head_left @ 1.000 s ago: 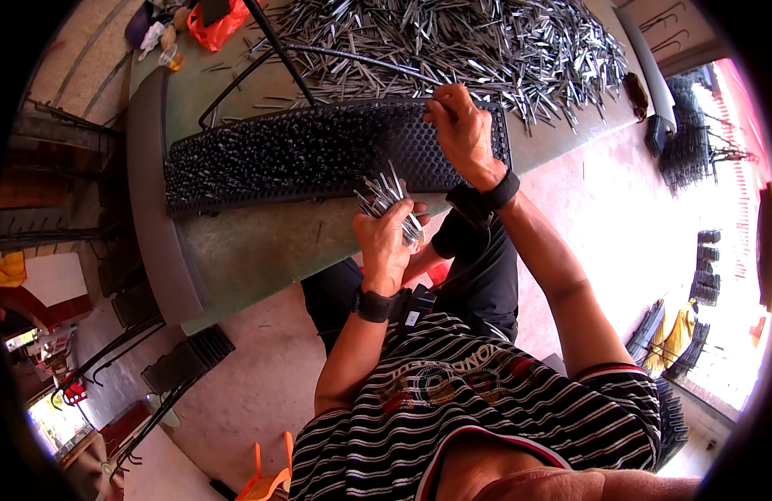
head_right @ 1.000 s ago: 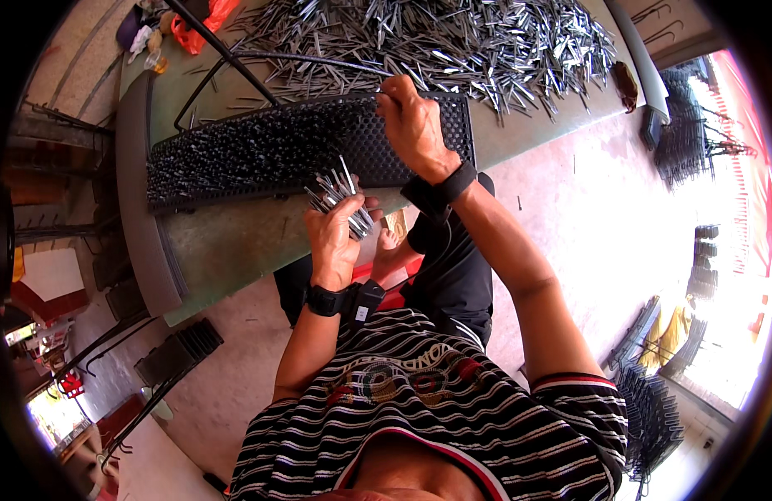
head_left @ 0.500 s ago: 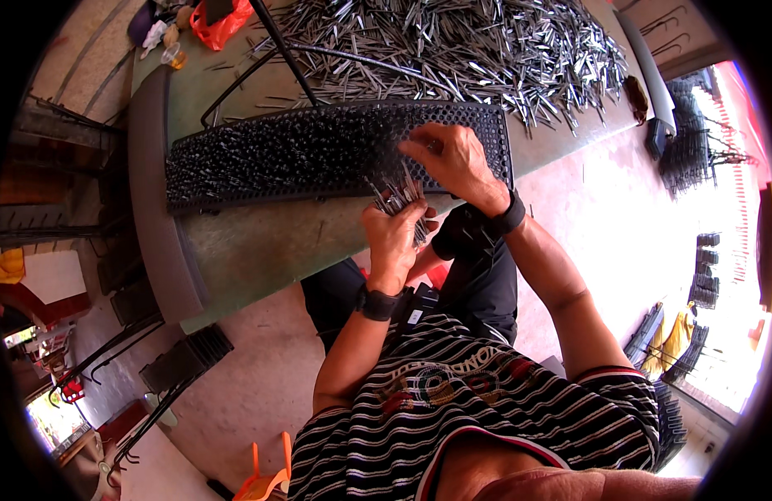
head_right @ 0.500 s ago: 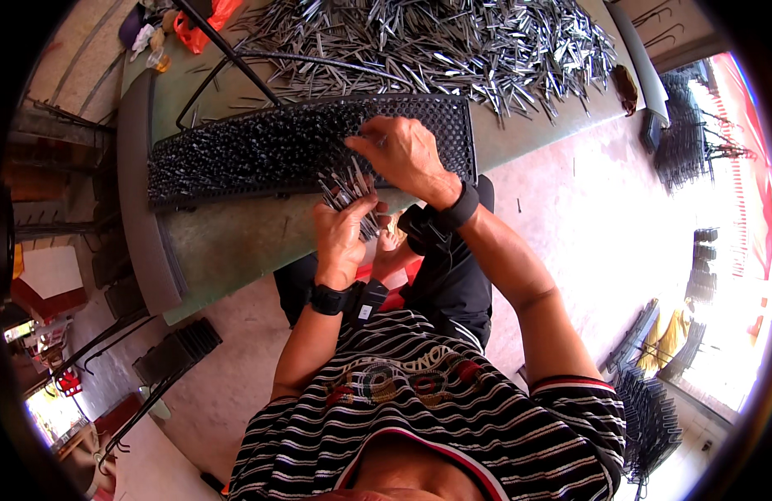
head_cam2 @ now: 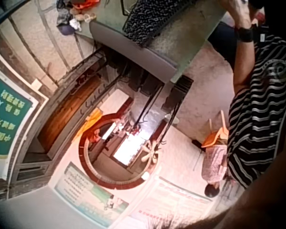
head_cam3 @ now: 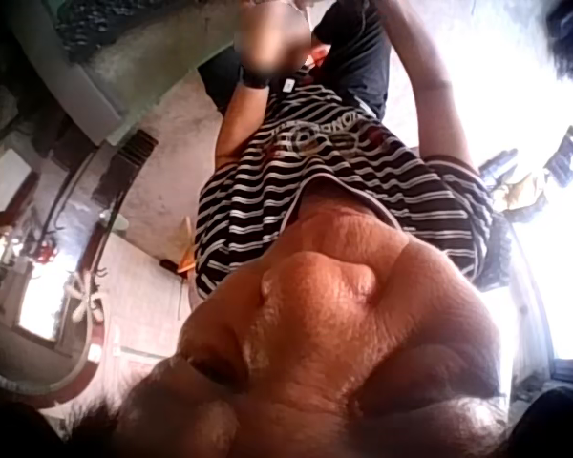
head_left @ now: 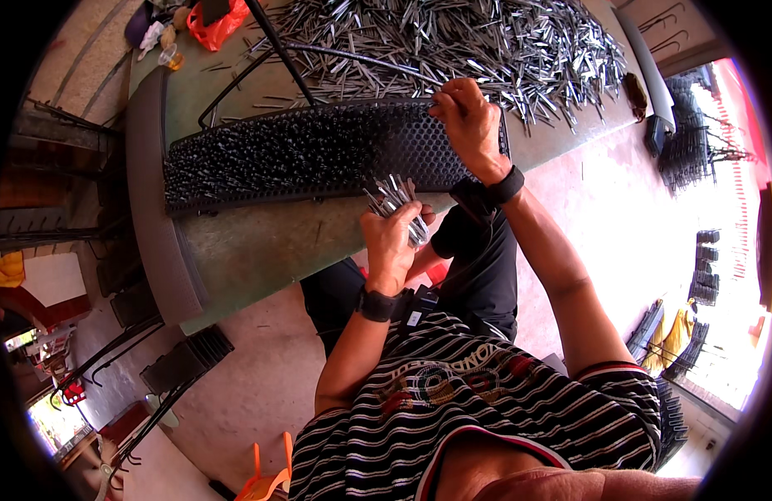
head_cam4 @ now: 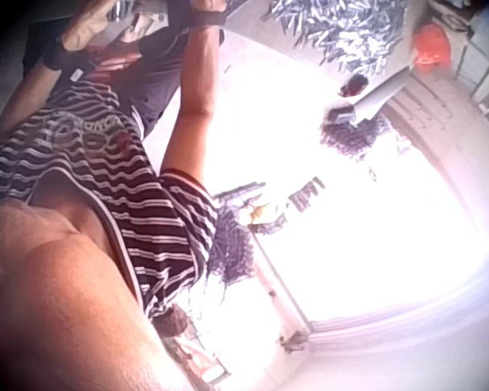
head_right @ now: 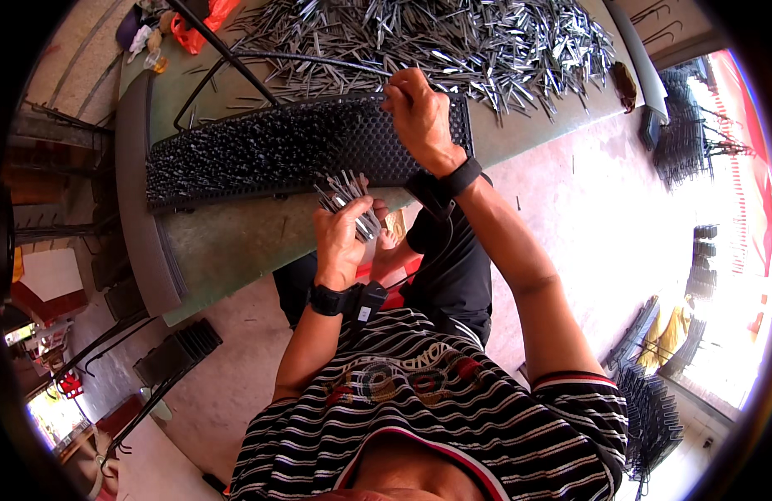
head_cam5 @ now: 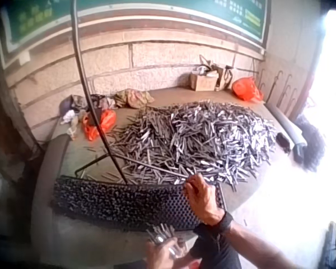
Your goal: The person picks up small metal pins from a large pile on a table and inserts them one by one into the individual holes of a black rectangular grid template.
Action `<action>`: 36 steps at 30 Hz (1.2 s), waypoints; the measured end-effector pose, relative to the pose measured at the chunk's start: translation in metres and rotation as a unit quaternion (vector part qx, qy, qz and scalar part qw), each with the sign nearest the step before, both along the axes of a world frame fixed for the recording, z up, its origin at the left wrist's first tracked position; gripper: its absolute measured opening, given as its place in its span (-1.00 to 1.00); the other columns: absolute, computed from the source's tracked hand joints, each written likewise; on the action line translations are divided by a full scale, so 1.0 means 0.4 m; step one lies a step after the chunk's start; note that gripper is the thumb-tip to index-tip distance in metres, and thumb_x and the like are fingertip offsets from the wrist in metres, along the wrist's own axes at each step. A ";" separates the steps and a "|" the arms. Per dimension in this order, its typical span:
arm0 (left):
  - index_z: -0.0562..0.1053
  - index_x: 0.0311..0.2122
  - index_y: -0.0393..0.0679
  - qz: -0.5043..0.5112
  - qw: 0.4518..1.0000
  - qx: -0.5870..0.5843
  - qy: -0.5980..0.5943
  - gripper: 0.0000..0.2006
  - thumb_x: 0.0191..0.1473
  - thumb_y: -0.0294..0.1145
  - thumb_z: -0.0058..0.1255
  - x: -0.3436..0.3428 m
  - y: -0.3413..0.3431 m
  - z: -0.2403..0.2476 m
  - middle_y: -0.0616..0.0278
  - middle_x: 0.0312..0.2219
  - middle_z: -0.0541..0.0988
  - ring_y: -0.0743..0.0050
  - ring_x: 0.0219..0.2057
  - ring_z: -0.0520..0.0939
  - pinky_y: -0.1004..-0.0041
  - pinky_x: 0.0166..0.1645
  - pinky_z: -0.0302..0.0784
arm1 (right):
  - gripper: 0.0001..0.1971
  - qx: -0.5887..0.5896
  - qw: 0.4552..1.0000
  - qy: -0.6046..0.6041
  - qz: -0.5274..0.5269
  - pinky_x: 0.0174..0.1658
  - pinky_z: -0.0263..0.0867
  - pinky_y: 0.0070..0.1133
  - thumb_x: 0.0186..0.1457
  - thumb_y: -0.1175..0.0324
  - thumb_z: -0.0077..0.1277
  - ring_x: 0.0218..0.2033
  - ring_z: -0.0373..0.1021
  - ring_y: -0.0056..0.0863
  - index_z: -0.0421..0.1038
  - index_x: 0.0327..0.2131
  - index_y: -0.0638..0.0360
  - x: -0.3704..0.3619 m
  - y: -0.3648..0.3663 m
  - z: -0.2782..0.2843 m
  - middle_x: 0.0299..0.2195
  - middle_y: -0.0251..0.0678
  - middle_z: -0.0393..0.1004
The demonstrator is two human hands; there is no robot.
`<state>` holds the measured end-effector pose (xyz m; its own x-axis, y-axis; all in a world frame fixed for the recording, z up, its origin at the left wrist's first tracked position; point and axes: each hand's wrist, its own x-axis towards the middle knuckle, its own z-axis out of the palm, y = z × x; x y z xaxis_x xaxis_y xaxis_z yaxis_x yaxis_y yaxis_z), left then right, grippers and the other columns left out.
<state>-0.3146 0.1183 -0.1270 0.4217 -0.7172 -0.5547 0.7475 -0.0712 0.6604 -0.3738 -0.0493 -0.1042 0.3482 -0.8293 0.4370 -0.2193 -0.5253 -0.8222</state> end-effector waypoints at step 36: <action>0.42 -0.31 -0.31 0.033 0.999 0.023 0.015 -0.83 -0.11 -0.65 -0.01 0.021 0.005 0.042 0.14 -0.52 0.49 0.32 -0.57 0.56 0.42 -0.58 0.50 | -0.94 -0.111 0.983 0.134 0.062 -0.53 0.31 -0.61 0.00 0.53 -0.04 -0.56 0.47 -0.46 0.32 -0.40 0.27 0.026 0.028 -0.032 -0.58 -0.18 0.47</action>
